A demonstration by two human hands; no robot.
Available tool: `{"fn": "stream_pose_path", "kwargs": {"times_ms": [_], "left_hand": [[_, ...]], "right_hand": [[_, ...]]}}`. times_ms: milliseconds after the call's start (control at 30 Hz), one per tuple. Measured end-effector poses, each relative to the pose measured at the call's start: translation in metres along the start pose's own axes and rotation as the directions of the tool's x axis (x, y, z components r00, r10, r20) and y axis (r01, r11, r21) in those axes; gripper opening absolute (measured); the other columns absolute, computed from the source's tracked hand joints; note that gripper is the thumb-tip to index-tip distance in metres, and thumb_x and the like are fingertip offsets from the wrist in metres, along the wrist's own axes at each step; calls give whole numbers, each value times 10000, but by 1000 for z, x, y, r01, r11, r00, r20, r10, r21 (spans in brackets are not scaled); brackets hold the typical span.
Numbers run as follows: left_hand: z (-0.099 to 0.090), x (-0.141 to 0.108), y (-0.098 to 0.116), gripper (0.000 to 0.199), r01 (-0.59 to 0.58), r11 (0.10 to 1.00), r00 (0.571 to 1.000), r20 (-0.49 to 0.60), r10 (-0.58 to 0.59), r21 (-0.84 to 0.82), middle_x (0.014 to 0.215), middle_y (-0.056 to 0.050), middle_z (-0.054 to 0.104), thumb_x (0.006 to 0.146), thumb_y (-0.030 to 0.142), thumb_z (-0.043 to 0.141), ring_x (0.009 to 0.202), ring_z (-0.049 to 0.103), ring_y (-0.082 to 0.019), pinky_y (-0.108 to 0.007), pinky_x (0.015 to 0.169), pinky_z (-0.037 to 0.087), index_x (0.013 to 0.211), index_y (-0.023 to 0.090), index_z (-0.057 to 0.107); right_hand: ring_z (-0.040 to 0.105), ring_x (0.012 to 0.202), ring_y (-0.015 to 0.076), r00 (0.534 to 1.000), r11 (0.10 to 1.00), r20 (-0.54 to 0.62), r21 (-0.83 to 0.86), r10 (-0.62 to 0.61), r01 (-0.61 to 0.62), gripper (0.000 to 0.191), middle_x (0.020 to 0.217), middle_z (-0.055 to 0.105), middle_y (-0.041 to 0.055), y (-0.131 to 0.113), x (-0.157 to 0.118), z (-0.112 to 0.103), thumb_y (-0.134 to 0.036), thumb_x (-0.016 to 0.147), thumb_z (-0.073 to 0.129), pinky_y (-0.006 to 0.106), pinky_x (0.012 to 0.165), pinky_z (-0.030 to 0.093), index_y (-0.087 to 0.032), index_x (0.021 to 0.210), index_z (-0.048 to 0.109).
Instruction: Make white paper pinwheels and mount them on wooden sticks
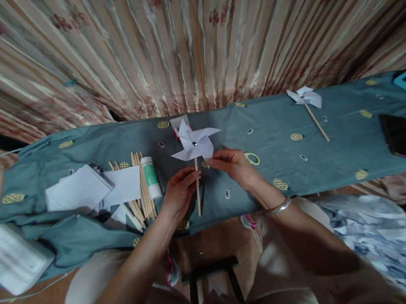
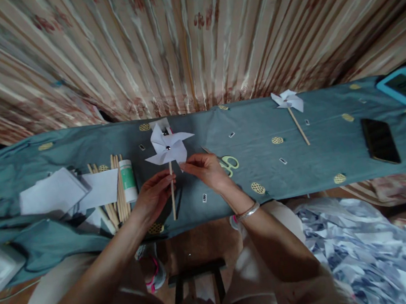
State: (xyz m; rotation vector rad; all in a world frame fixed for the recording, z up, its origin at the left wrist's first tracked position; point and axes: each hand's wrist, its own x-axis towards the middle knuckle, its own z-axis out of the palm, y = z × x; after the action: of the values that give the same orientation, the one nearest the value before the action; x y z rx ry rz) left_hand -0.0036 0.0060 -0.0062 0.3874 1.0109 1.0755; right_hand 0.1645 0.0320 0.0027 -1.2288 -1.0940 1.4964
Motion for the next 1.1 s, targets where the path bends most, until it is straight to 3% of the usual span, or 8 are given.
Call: {"fn": "stream_pose_path", "kwargs": {"times_ms": [400,500,633,733,800,900,967,1100], "left_hand": [[0,-1,-1,298,-11,1000,1000,13,11,6,738,-1,718,509,200,924,666,618,-76,-183,656,482,756,150,765],[-1,0,-1,291,-12,1000,1000,11,12,-3,731,4,713,527,185,915,662,620,-72,-182,663,483,768,142,758],[-2,1,1,306,-2,1000,1000,-9,2,-19,723,3,720,513,178,921,651,633,-74,-185,665,493,764,140,749],[-2,1,2,306,14,1000,999,-29,-14,-21,721,-6,729,512,168,919,649,641,-78,-182,660,499,763,140,747],[-1,1,2,322,26,999,999,-32,-27,-21,717,-10,732,494,170,927,646,644,-79,-178,650,500,758,135,748],[0,-1,1,350,47,999,999,-19,-48,-15,705,-16,730,467,183,940,639,646,-80,-176,643,503,755,126,751],[0,-1,-1,350,60,998,998,-7,-60,-2,707,-17,731,474,186,940,643,650,-80,-174,647,506,762,124,753],[-1,-1,-3,344,72,997,997,13,-72,22,704,-11,728,486,197,942,645,653,-82,-176,642,509,768,133,755]], "right_hand": [[612,722,155,996,1000,91,31,4,-7,353,701,700,-18,11,1,7,-513,548,884,316,746,498,-222,633,702],[612,709,152,996,1000,92,4,9,-10,349,718,715,-15,9,1,5,-514,542,883,308,719,498,-225,650,721],[569,640,123,999,995,42,-98,11,-7,354,690,709,-3,-1,-1,-8,-529,580,857,272,634,449,-205,668,745],[513,564,105,995,987,-72,-149,-70,59,389,611,671,5,-7,0,-24,-564,635,813,264,578,414,-193,586,707],[470,527,97,962,976,-219,-176,-166,128,420,545,610,-10,-9,2,-34,-579,663,789,260,546,391,-193,548,667],[500,570,109,871,948,-386,-211,-303,236,367,590,616,-18,-10,7,-43,-544,657,807,254,560,408,-195,640,695],[536,617,118,868,941,-371,-204,-329,269,353,666,662,-7,-9,10,-44,-529,649,818,258,593,435,-196,718,724],[515,597,118,924,954,-267,-193,-276,229,366,649,648,-9,-6,12,-40,-546,634,821,263,573,417,-200,706,725]]}}
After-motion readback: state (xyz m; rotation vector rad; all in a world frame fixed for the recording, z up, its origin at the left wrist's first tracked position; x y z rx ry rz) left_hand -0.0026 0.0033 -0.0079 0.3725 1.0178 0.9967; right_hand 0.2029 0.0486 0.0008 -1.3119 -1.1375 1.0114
